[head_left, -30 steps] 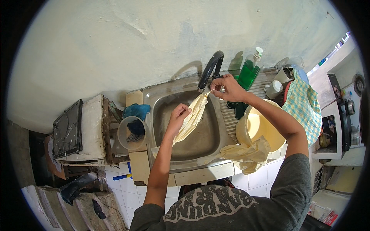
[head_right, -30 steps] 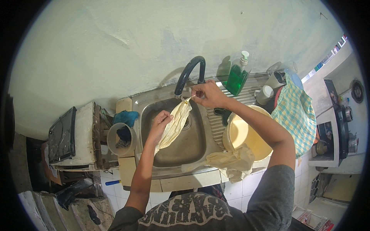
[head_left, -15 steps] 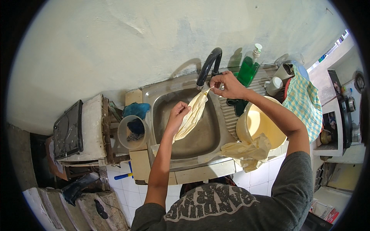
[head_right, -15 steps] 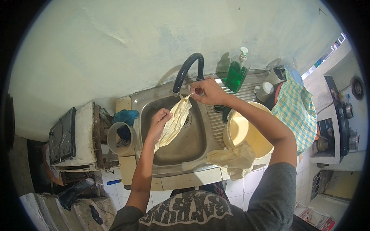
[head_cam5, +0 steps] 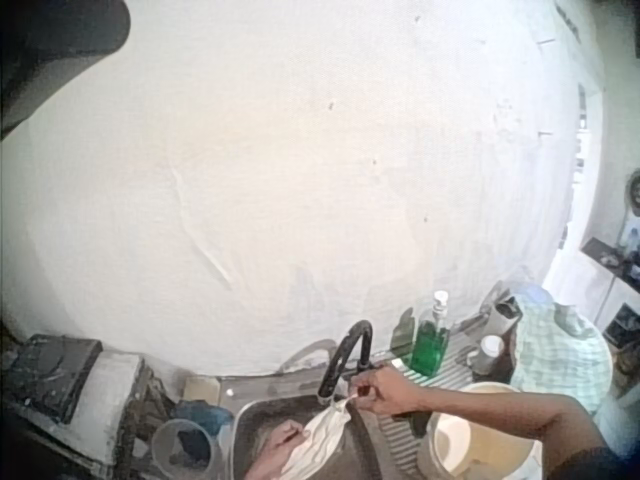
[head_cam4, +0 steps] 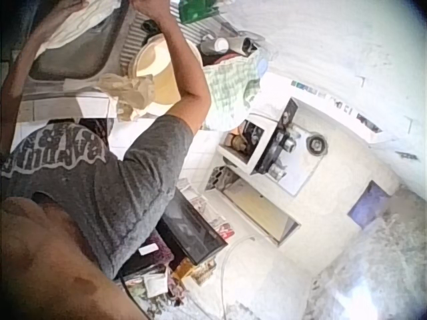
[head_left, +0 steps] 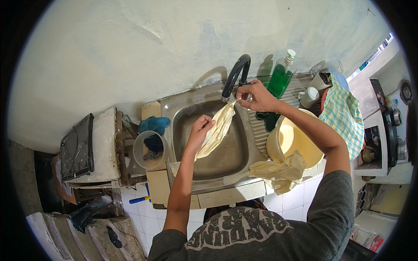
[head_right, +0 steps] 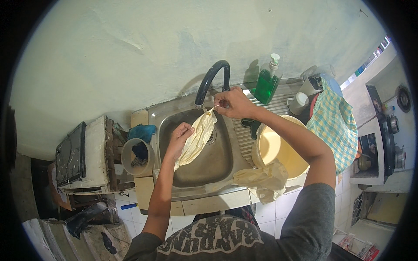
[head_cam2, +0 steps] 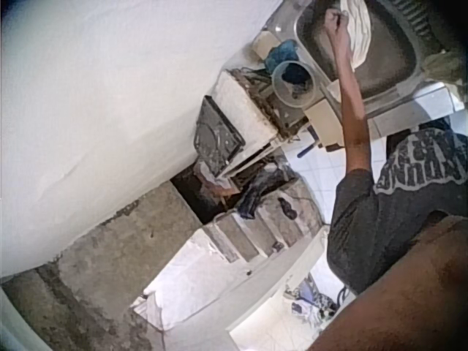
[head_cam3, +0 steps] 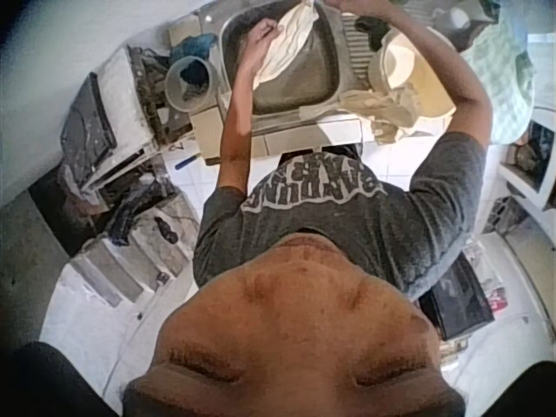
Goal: The person washes a light-colored cloth in a sink by applying soap, rubbing the fabric against itself to create lather, and rinsing it under running water.
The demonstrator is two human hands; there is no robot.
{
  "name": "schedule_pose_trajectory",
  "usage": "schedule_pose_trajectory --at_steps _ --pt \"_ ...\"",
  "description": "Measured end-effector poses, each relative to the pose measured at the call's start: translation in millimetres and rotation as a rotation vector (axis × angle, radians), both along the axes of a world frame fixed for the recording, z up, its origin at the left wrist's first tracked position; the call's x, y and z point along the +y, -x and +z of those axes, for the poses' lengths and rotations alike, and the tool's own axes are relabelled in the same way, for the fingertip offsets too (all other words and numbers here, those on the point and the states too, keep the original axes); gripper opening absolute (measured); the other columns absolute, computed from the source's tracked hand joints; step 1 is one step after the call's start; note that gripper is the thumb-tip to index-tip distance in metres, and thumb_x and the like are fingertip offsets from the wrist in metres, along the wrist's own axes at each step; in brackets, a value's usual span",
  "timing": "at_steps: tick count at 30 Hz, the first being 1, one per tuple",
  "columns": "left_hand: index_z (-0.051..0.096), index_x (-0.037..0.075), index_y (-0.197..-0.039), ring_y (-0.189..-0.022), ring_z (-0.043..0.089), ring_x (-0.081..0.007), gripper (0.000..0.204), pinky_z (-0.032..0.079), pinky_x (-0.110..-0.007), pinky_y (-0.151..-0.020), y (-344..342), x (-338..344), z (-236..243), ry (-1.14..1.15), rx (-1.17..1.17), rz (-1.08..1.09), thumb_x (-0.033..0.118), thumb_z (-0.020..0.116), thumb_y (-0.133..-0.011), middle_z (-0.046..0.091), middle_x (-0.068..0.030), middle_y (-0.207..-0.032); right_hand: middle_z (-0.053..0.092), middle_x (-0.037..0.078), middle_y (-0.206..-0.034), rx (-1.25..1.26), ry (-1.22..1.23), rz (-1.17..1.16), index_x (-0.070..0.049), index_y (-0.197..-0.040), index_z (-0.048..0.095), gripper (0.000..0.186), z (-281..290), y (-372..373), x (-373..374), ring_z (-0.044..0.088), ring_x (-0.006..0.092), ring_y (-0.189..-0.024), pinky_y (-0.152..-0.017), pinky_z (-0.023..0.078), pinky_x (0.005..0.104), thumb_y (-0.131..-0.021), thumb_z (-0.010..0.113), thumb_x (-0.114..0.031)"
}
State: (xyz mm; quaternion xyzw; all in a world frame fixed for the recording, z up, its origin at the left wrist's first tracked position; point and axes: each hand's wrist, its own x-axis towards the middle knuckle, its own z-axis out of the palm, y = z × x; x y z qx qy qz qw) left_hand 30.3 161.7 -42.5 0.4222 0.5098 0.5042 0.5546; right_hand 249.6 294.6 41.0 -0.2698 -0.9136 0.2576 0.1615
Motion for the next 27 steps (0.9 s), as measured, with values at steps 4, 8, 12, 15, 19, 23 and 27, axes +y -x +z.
schedule_pose_trajectory --at_steps 4,8,12,15,19,23,27 --pt "0.049 0.005 -0.077 -0.070 0.043 -0.0037 0.011 0.034 -0.019 -0.066 0.5 -1.1 3.0 0.022 -0.010 -0.001 0.010 0.055 -0.085 0.050 0.0031 -0.073 0.057 -0.002 -0.070 -0.013 -0.005 -0.003 -0.011 -0.078 0.057 0.010 -1.1 0.6 0.3 0.057 0.0107 -0.067 -0.079 0.030 0.0313 -0.074 0.061 -0.019" --pt "0.049 0.005 -0.077 -0.070 0.043 -0.0038 0.011 0.034 -0.019 -0.066 1.9 -1.2 2.4 0.015 0.005 -0.003 0.011 0.055 -0.085 0.050 0.0031 -0.073 0.057 -0.002 -0.071 -0.002 0.001 0.004 -0.011 -0.077 0.057 0.010 -1.2 1.1 0.8 0.057 0.0108 -0.067 -0.080 0.029 0.0318 -0.074 0.061 -0.020" --pt "0.049 0.005 -0.077 -0.070 0.044 -0.0040 0.011 0.035 -0.019 -0.067 2.6 -0.7 2.0 0.019 -0.016 -0.009 0.011 0.055 -0.084 0.051 0.0029 -0.073 0.057 -0.002 -0.070 -0.007 -0.007 -0.001 -0.011 -0.077 0.056 0.011 -0.2 0.9 0.2 0.057 0.0107 -0.068 -0.080 0.029 0.0319 -0.073 0.061 -0.020" --pt "0.049 0.006 -0.077 -0.071 0.044 -0.0041 0.011 0.035 -0.019 -0.067 3.5 -0.6 1.3 0.011 -0.020 -0.012 0.011 0.055 -0.084 0.051 0.0029 -0.073 0.057 -0.002 -0.070 -0.006 -0.011 0.002 -0.011 -0.077 0.056 0.011 -0.2 1.0 0.0 0.057 0.0105 -0.068 -0.080 0.029 0.0318 -0.074 0.061 -0.020" --pt "0.049 0.007 -0.077 -0.072 0.044 -0.0037 0.011 0.035 -0.019 -0.068 4.7 -1.0 1.1 0.005 -0.009 -0.023 0.012 0.055 -0.085 0.051 0.0030 -0.074 0.057 -0.002 -0.070 -0.006 -0.010 -0.002 -0.012 -0.076 0.056 0.010 -1.2 1.6 -0.2 0.057 0.0104 -0.068 -0.080 0.029 0.0316 -0.074 0.061 -0.020" --pt "0.049 0.006 -0.077 -0.070 0.044 -0.0039 0.011 0.035 -0.019 -0.066 3.3 -0.2 0.5 0.002 -0.012 -0.015 0.010 0.055 -0.084 0.050 0.0031 -0.073 0.057 -0.002 -0.070 -0.001 -0.010 0.000 -0.012 -0.076 0.056 0.010 -4.3 1.1 2.1 0.057 0.0104 -0.068 -0.079 0.029 0.0314 -0.074 0.061 -0.020" --pt "0.049 0.006 -0.077 -0.070 0.043 -0.0038 0.010 0.034 -0.019 -0.065 4.2 0.0 0.4 -0.005 -0.004 -0.017 0.010 0.055 -0.084 0.050 0.0035 -0.073 0.057 -0.002 -0.070 0.000 -0.014 0.002 -0.012 -0.076 0.056 0.010 -5.1 1.5 2.5 0.057 0.0104 -0.068 -0.079 0.030 0.0315 -0.074 0.061 -0.020"
